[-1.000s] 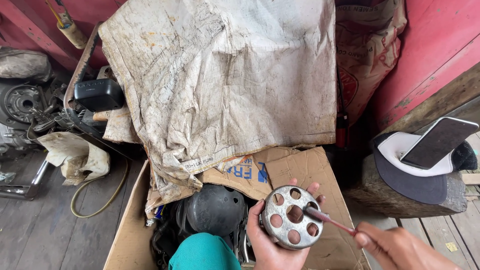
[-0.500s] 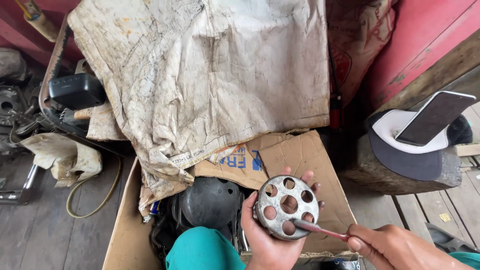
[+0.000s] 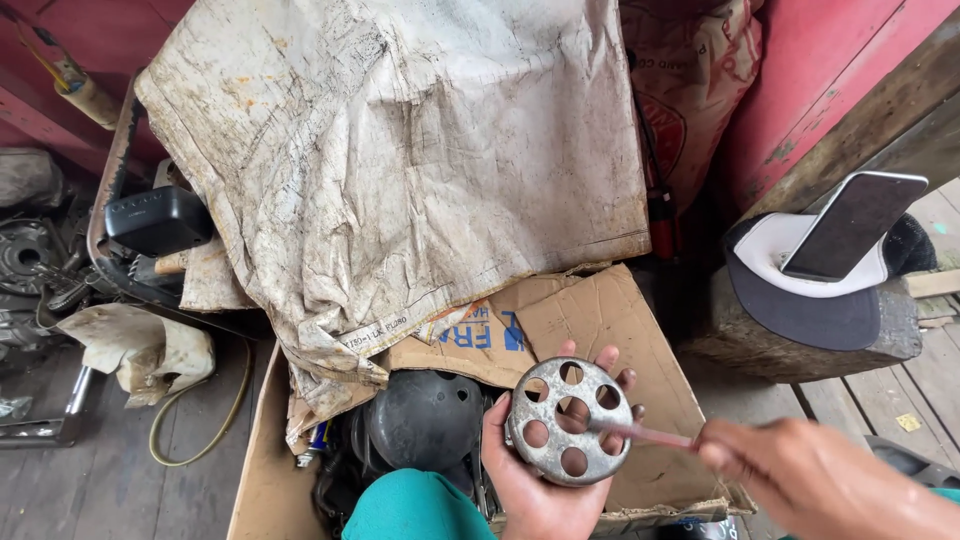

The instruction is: The person holds a circular metal part with multiple holes in their left hand and uses a red toothbrush in their right hand to scrub the surface and inside the holes. The person rotates the part to access different areas while scrubbing.

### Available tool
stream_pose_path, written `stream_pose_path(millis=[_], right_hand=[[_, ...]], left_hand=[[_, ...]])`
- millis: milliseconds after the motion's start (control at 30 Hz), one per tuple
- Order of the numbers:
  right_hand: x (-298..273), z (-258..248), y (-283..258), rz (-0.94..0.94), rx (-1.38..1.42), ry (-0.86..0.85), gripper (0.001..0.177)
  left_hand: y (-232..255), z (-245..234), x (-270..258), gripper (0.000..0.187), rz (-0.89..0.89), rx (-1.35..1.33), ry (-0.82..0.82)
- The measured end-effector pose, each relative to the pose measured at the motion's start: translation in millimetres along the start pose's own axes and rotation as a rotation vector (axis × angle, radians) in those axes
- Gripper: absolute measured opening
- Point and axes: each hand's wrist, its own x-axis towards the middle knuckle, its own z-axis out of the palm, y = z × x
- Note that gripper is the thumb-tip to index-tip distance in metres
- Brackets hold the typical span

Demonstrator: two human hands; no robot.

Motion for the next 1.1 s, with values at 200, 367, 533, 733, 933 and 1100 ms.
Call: stream_pose_path(millis=[200, 367, 533, 733, 933, 1100], right_hand=[[-2.1, 9.8, -2.9, 0.027, 0.001, 0.071, 0.03], [-3.3, 7.0, -1.8, -0.087, 0.038, 0.051, 0.034], [-4.4, -3.8, -14.8, 0.068, 0.026, 0.098, 0.03], [-14.9, -17.2, -31.9, -0.002, 0.085, 0.004, 0.03], [-12.9, -10.4, -29.1, -0.052, 0.105, 0.123, 0.03], [-15.8, -14.2, -35.5, -0.162, 0.094, 0.057, 0.031]], left_hand=[[0.9, -8.3, 4.4, 0.073, 0.02, 0.029, -0.027], [-0.2, -4.8, 1.9, 0.075, 0.002, 0.056, -0.033], [-6.7, 25.5, -10.2, 0.075, 0.116, 0.015, 0.145], [-2.8, -0.4, 2.4, 0.083, 0.043, 0.117, 0.05], [-6.7, 15.8, -2.7, 0.082, 0.079, 0.124, 0.177], [-6.6, 13.8, 0.0, 0.084, 0.083, 0.182, 0.156]])
